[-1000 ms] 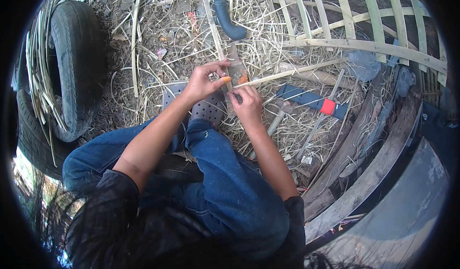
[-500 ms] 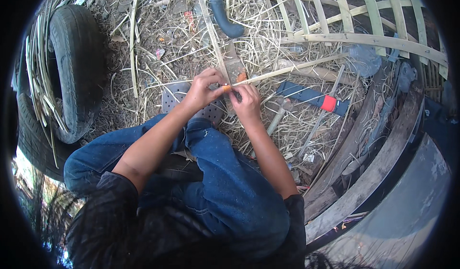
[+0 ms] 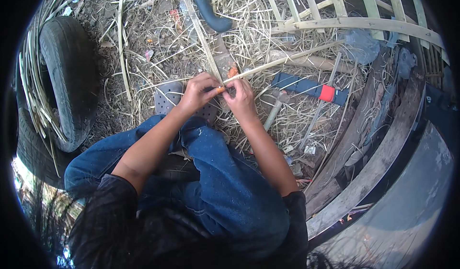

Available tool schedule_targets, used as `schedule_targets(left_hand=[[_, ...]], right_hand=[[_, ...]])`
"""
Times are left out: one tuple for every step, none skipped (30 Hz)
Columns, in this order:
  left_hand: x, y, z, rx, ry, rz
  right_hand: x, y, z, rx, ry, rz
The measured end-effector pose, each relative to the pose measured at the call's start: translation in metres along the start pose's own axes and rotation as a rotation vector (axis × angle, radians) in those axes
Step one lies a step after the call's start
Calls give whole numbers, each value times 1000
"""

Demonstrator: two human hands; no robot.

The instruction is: The person shaves bamboo sticks with a blade and then strikes the end of a stick with a hammer against a block.

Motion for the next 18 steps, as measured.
schedule_targets(left_hand=[[0, 1, -1, 1, -2, -4], [-1, 2, -3, -6, -20, -2], [-1, 2, -5, -12, -37, 1], [-2, 3, -7, -12, -39, -4], [-2, 3, -7, -28, -11, -10], [-2, 4, -6, -45, 17, -15], [-3, 4, -7, -45, 17, -19], [-3, 3, -7, -56, 42, -21], [-3, 3, -5, -66, 68, -22], [-4, 3, -5, -66, 69, -24], [-5, 3, -2, -77, 90, -29], [-6, 3, 0, -87, 112, -33], [-6, 3, 0, -88, 111, -34], [-6, 3, 0, -93, 100, -38], [-6, 3, 0, -98, 89, -42], [-6, 3, 1, -98, 89, -41], [-7, 3, 1, -99, 77, -40], [-7, 4, 1, -99, 66, -40]], right_hand=[[-1, 0, 0, -6, -4, 5], [-1, 1, 0, -6, 1, 6], [-1, 1, 0, -9, -1, 3], [-1, 2, 0, -12, -3, 1], [-1, 2, 1, -5, -12, -1], [-1, 2, 2, -6, -8, 0], [-2, 2, 2, -15, -5, -4], [-2, 2, 2, -24, -2, -9], [-2, 2, 1, -25, 0, -7], [-2, 1, 1, -36, 5, -9], [-3, 1, 1, -46, 11, -11], [-3, -1, 1, -46, 11, -10], [-3, -2, -1, -62, 12, -16], [-4, -3, -2, -79, 14, -21], [-5, -5, -3, -79, 14, -22], [-5, -9, -5, -126, -3, -8], [-6, -13, -7, -172, -20, 6], [-5, -17, -7, -171, -20, 6]])
Point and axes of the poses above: each hand's wrist, its own x-axis away from the middle knuckle, its own y-axis out of the palm, z = x × y, the point moved 6 cm from there along -x, towards the middle knuckle, and after that the axes turned 5 degrees about x, right-handed, at the moved point
